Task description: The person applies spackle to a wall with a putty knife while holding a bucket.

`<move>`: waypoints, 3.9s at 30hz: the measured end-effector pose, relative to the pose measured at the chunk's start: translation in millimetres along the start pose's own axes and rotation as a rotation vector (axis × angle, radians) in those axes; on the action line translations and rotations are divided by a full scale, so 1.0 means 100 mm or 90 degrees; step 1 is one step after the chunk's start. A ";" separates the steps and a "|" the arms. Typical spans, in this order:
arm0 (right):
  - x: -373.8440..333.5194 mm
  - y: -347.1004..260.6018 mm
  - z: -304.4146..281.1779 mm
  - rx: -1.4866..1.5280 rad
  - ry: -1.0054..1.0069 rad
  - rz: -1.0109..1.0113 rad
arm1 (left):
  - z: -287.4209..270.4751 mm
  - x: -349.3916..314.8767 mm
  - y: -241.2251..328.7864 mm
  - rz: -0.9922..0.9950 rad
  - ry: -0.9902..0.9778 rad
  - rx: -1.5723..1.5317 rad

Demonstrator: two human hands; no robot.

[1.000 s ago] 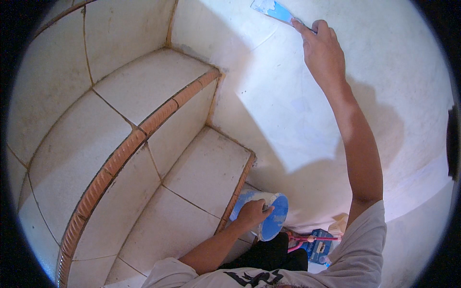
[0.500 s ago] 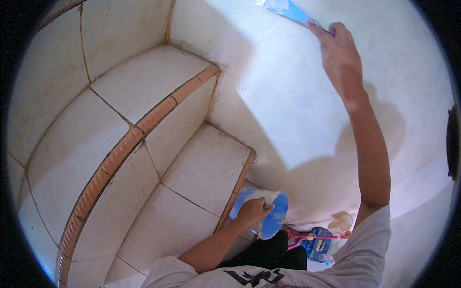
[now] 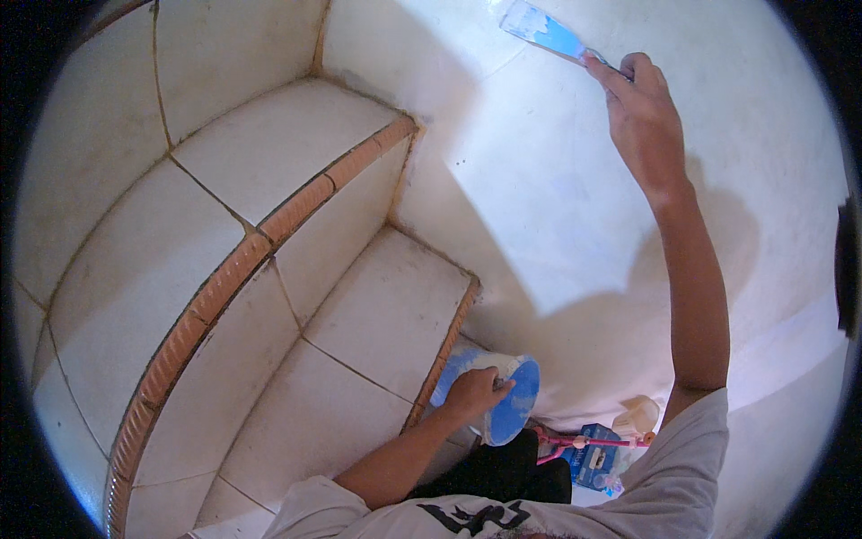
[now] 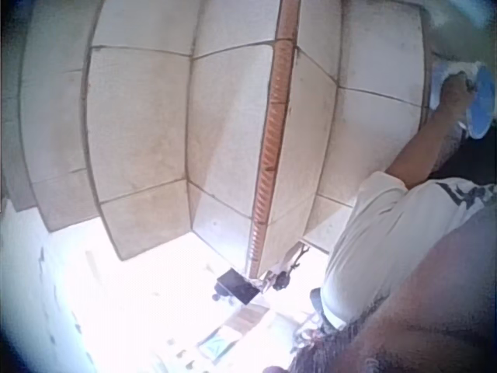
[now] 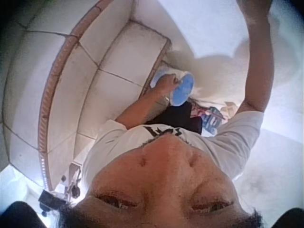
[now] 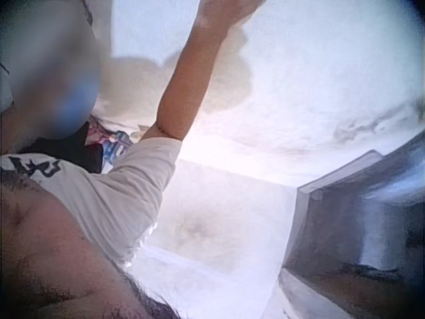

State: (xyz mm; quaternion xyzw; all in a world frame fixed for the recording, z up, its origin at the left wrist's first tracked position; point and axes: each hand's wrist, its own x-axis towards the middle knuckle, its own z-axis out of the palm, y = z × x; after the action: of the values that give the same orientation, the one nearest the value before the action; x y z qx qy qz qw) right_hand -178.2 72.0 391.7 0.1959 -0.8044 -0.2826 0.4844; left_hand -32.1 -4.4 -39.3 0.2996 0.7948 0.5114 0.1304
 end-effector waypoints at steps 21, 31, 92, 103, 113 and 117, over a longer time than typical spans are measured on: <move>0.10 -0.98 0.37 0.169 -0.055 0.264 | -0.04 -0.02 0.06 -0.014 -0.008 0.005; 0.07 -1.07 0.35 0.241 0.008 0.232 | -0.05 -0.02 0.08 -0.021 -0.030 0.004; -0.44 -2.01 0.79 0.448 -0.137 0.440 | -0.02 0.00 0.02 0.007 -0.015 0.019; -0.70 -2.40 0.69 0.530 -0.114 0.382 | -0.08 -0.01 0.07 -0.013 -0.032 -0.074; -1.08 -2.48 0.72 0.534 -0.276 0.375 | -0.06 -0.01 0.03 0.000 -0.041 -0.035; -0.87 -2.18 0.71 0.506 -0.130 0.321 | -0.08 -0.01 0.07 -0.007 -0.019 -0.002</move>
State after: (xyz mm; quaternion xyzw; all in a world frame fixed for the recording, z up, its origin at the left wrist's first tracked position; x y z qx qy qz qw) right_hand -193.0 -24.9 166.9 0.1358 -0.9161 0.1556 0.3436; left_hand -32.5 -8.7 -29.4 0.3028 0.7934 0.5075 0.1457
